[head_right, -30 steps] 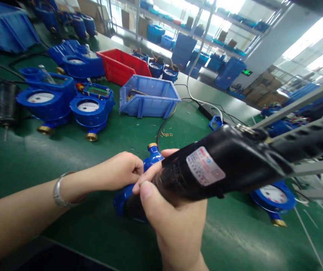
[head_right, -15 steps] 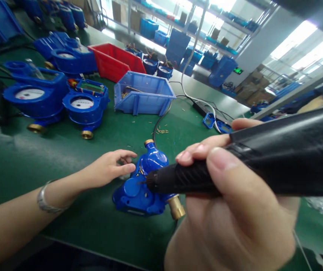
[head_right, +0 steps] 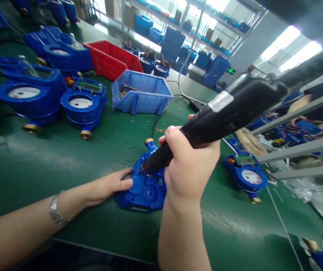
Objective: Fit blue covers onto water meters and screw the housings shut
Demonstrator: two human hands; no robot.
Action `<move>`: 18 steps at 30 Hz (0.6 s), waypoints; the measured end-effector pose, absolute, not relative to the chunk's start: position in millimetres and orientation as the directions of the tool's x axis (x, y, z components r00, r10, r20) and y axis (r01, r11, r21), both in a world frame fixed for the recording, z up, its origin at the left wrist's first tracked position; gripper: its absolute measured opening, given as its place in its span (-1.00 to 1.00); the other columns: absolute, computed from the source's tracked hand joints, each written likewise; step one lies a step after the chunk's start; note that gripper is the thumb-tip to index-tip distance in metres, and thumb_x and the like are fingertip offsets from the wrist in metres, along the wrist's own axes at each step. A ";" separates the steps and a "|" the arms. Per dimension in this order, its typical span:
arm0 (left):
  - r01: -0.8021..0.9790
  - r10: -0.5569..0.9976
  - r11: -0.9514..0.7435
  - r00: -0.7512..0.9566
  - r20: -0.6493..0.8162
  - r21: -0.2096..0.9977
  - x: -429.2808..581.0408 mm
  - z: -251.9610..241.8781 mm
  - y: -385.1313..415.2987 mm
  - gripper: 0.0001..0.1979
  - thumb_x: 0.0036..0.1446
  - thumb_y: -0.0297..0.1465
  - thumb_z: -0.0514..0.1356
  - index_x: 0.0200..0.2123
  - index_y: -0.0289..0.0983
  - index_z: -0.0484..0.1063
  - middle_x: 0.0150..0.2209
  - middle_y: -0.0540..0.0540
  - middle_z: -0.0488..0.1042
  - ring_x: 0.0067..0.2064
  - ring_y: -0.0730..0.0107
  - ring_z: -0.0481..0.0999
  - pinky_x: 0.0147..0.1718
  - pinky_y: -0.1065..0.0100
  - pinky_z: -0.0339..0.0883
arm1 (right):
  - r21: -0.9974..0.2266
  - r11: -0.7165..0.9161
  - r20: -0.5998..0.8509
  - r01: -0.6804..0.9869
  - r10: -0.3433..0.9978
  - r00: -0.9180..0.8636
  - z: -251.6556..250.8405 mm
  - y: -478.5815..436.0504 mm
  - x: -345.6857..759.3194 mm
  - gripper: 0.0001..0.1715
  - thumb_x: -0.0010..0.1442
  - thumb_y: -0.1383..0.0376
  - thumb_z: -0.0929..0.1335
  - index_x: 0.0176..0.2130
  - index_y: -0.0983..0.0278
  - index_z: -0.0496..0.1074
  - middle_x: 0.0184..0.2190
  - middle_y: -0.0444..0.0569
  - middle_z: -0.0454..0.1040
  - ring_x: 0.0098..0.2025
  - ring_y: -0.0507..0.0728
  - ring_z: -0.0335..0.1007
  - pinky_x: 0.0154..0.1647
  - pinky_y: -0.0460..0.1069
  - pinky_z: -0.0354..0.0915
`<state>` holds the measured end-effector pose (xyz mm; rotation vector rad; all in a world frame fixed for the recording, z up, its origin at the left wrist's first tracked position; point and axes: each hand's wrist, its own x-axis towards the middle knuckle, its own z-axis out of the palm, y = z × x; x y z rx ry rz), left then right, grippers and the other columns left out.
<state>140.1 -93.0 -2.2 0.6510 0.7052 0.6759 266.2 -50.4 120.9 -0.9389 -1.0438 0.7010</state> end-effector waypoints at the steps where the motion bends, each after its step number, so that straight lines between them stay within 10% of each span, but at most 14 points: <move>1: -0.331 0.744 0.604 0.560 -0.365 0.725 141.3 -2.9 -93.9 -0.21 -0.21 -0.11 0.36 0.05 -0.38 0.22 0.01 -0.32 0.44 0.03 0.03 0.42 0.06 0.11 0.25 | -0.903 0.427 0.381 -0.051 0.848 0.368 119.4 -48.4 265.0 -0.71 -0.16 0.46 0.38 -0.36 0.28 0.27 -0.64 -0.25 0.36 -0.65 0.04 0.34 -0.58 -0.06 0.31; 18: -0.461 0.837 0.512 0.458 -0.300 0.725 157.4 -9.1 -103.8 -0.23 -0.17 -0.22 0.35 0.10 -0.35 0.16 0.05 -0.28 0.40 0.06 -0.03 0.39 0.04 0.08 0.27 | -0.933 0.347 0.284 -0.100 0.877 0.388 84.9 -45.2 257.0 -0.73 -0.15 0.47 0.34 -0.35 0.31 0.26 -0.64 -0.28 0.33 -0.66 0.00 0.30 -0.54 -0.04 0.35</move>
